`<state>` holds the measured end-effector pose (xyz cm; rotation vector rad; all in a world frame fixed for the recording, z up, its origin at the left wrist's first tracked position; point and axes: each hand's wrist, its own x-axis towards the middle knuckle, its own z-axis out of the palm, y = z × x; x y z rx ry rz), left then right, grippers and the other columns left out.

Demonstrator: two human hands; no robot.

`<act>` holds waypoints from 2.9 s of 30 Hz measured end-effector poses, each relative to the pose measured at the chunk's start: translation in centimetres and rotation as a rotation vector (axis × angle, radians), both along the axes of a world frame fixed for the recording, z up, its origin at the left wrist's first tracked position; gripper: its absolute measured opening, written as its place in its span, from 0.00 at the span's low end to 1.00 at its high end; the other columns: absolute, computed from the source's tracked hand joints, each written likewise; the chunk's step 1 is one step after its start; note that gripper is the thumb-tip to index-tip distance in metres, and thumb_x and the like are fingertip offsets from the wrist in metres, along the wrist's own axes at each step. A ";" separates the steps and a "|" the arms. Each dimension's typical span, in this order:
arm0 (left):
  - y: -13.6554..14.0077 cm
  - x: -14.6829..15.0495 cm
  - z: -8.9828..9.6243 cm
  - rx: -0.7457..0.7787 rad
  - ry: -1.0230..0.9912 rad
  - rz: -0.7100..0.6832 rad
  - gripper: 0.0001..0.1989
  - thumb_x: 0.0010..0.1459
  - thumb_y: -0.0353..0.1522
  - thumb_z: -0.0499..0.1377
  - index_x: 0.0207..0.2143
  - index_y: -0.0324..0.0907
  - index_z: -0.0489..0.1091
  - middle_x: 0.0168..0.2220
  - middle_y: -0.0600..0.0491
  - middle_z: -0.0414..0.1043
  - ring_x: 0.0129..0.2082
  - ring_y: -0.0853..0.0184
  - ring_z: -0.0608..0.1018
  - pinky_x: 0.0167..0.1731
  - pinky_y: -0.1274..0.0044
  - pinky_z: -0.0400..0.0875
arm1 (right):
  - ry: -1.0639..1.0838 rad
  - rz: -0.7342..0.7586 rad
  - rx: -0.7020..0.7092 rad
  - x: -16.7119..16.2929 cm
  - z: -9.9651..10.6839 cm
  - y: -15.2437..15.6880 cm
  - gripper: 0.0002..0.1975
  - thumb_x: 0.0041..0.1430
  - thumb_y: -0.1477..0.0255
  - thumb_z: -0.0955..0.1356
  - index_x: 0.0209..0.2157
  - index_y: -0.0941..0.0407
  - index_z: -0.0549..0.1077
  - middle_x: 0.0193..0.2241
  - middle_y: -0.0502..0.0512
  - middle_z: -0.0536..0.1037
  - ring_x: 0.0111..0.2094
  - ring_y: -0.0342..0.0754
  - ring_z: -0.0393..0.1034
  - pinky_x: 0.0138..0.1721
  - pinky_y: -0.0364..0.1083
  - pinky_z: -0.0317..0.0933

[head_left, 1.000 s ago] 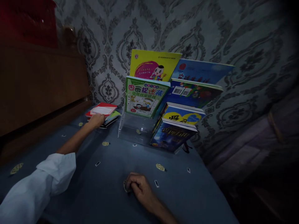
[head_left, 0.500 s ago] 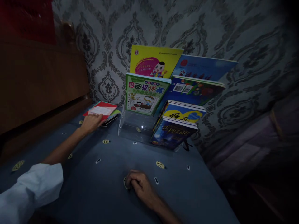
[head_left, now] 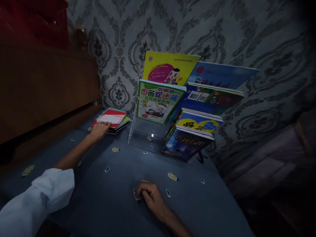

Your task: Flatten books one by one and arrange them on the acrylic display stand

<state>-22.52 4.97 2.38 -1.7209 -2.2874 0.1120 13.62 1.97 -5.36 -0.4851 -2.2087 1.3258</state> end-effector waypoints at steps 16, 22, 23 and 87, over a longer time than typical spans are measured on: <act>-9.2 7.1 -2.9 -0.176 0.069 -0.079 0.22 0.62 0.20 0.49 0.58 0.32 0.66 0.48 0.35 0.75 0.46 0.52 0.80 0.43 0.66 0.74 | 0.008 0.031 -0.013 -0.1 0.0 -0.1 0.13 0.52 0.81 0.58 0.21 0.55 0.69 0.23 0.50 0.73 0.28 0.44 0.68 0.33 0.42 0.61; -13.2 11.3 -3.4 -0.234 0.113 -0.104 0.21 0.60 0.17 0.52 0.54 0.28 0.70 0.43 0.34 0.77 0.41 0.54 0.82 0.39 0.68 0.77 | 0.007 0.046 0.017 0.0 0.0 0.0 0.13 0.52 0.82 0.59 0.22 0.55 0.69 0.24 0.50 0.73 0.28 0.44 0.68 0.33 0.42 0.61; -13.7 12.1 -3.3 -0.253 0.126 -0.112 0.21 0.60 0.16 0.52 0.54 0.28 0.70 0.43 0.33 0.77 0.41 0.54 0.82 0.38 0.68 0.77 | 0.007 0.048 0.025 0.1 0.1 0.0 0.13 0.52 0.82 0.59 0.22 0.55 0.69 0.24 0.50 0.73 0.28 0.44 0.69 0.33 0.42 0.61; -4.9 17.0 -6.5 0.022 -0.149 -0.334 0.24 0.69 0.34 0.48 0.60 0.27 0.64 0.62 0.31 0.64 0.64 0.49 0.67 0.59 0.59 0.64 | -0.479 -0.340 0.596 0.9 -0.9 4.8 0.21 0.69 0.72 0.59 0.61 0.58 0.69 0.65 0.66 0.65 0.67 0.55 0.55 0.67 0.61 0.48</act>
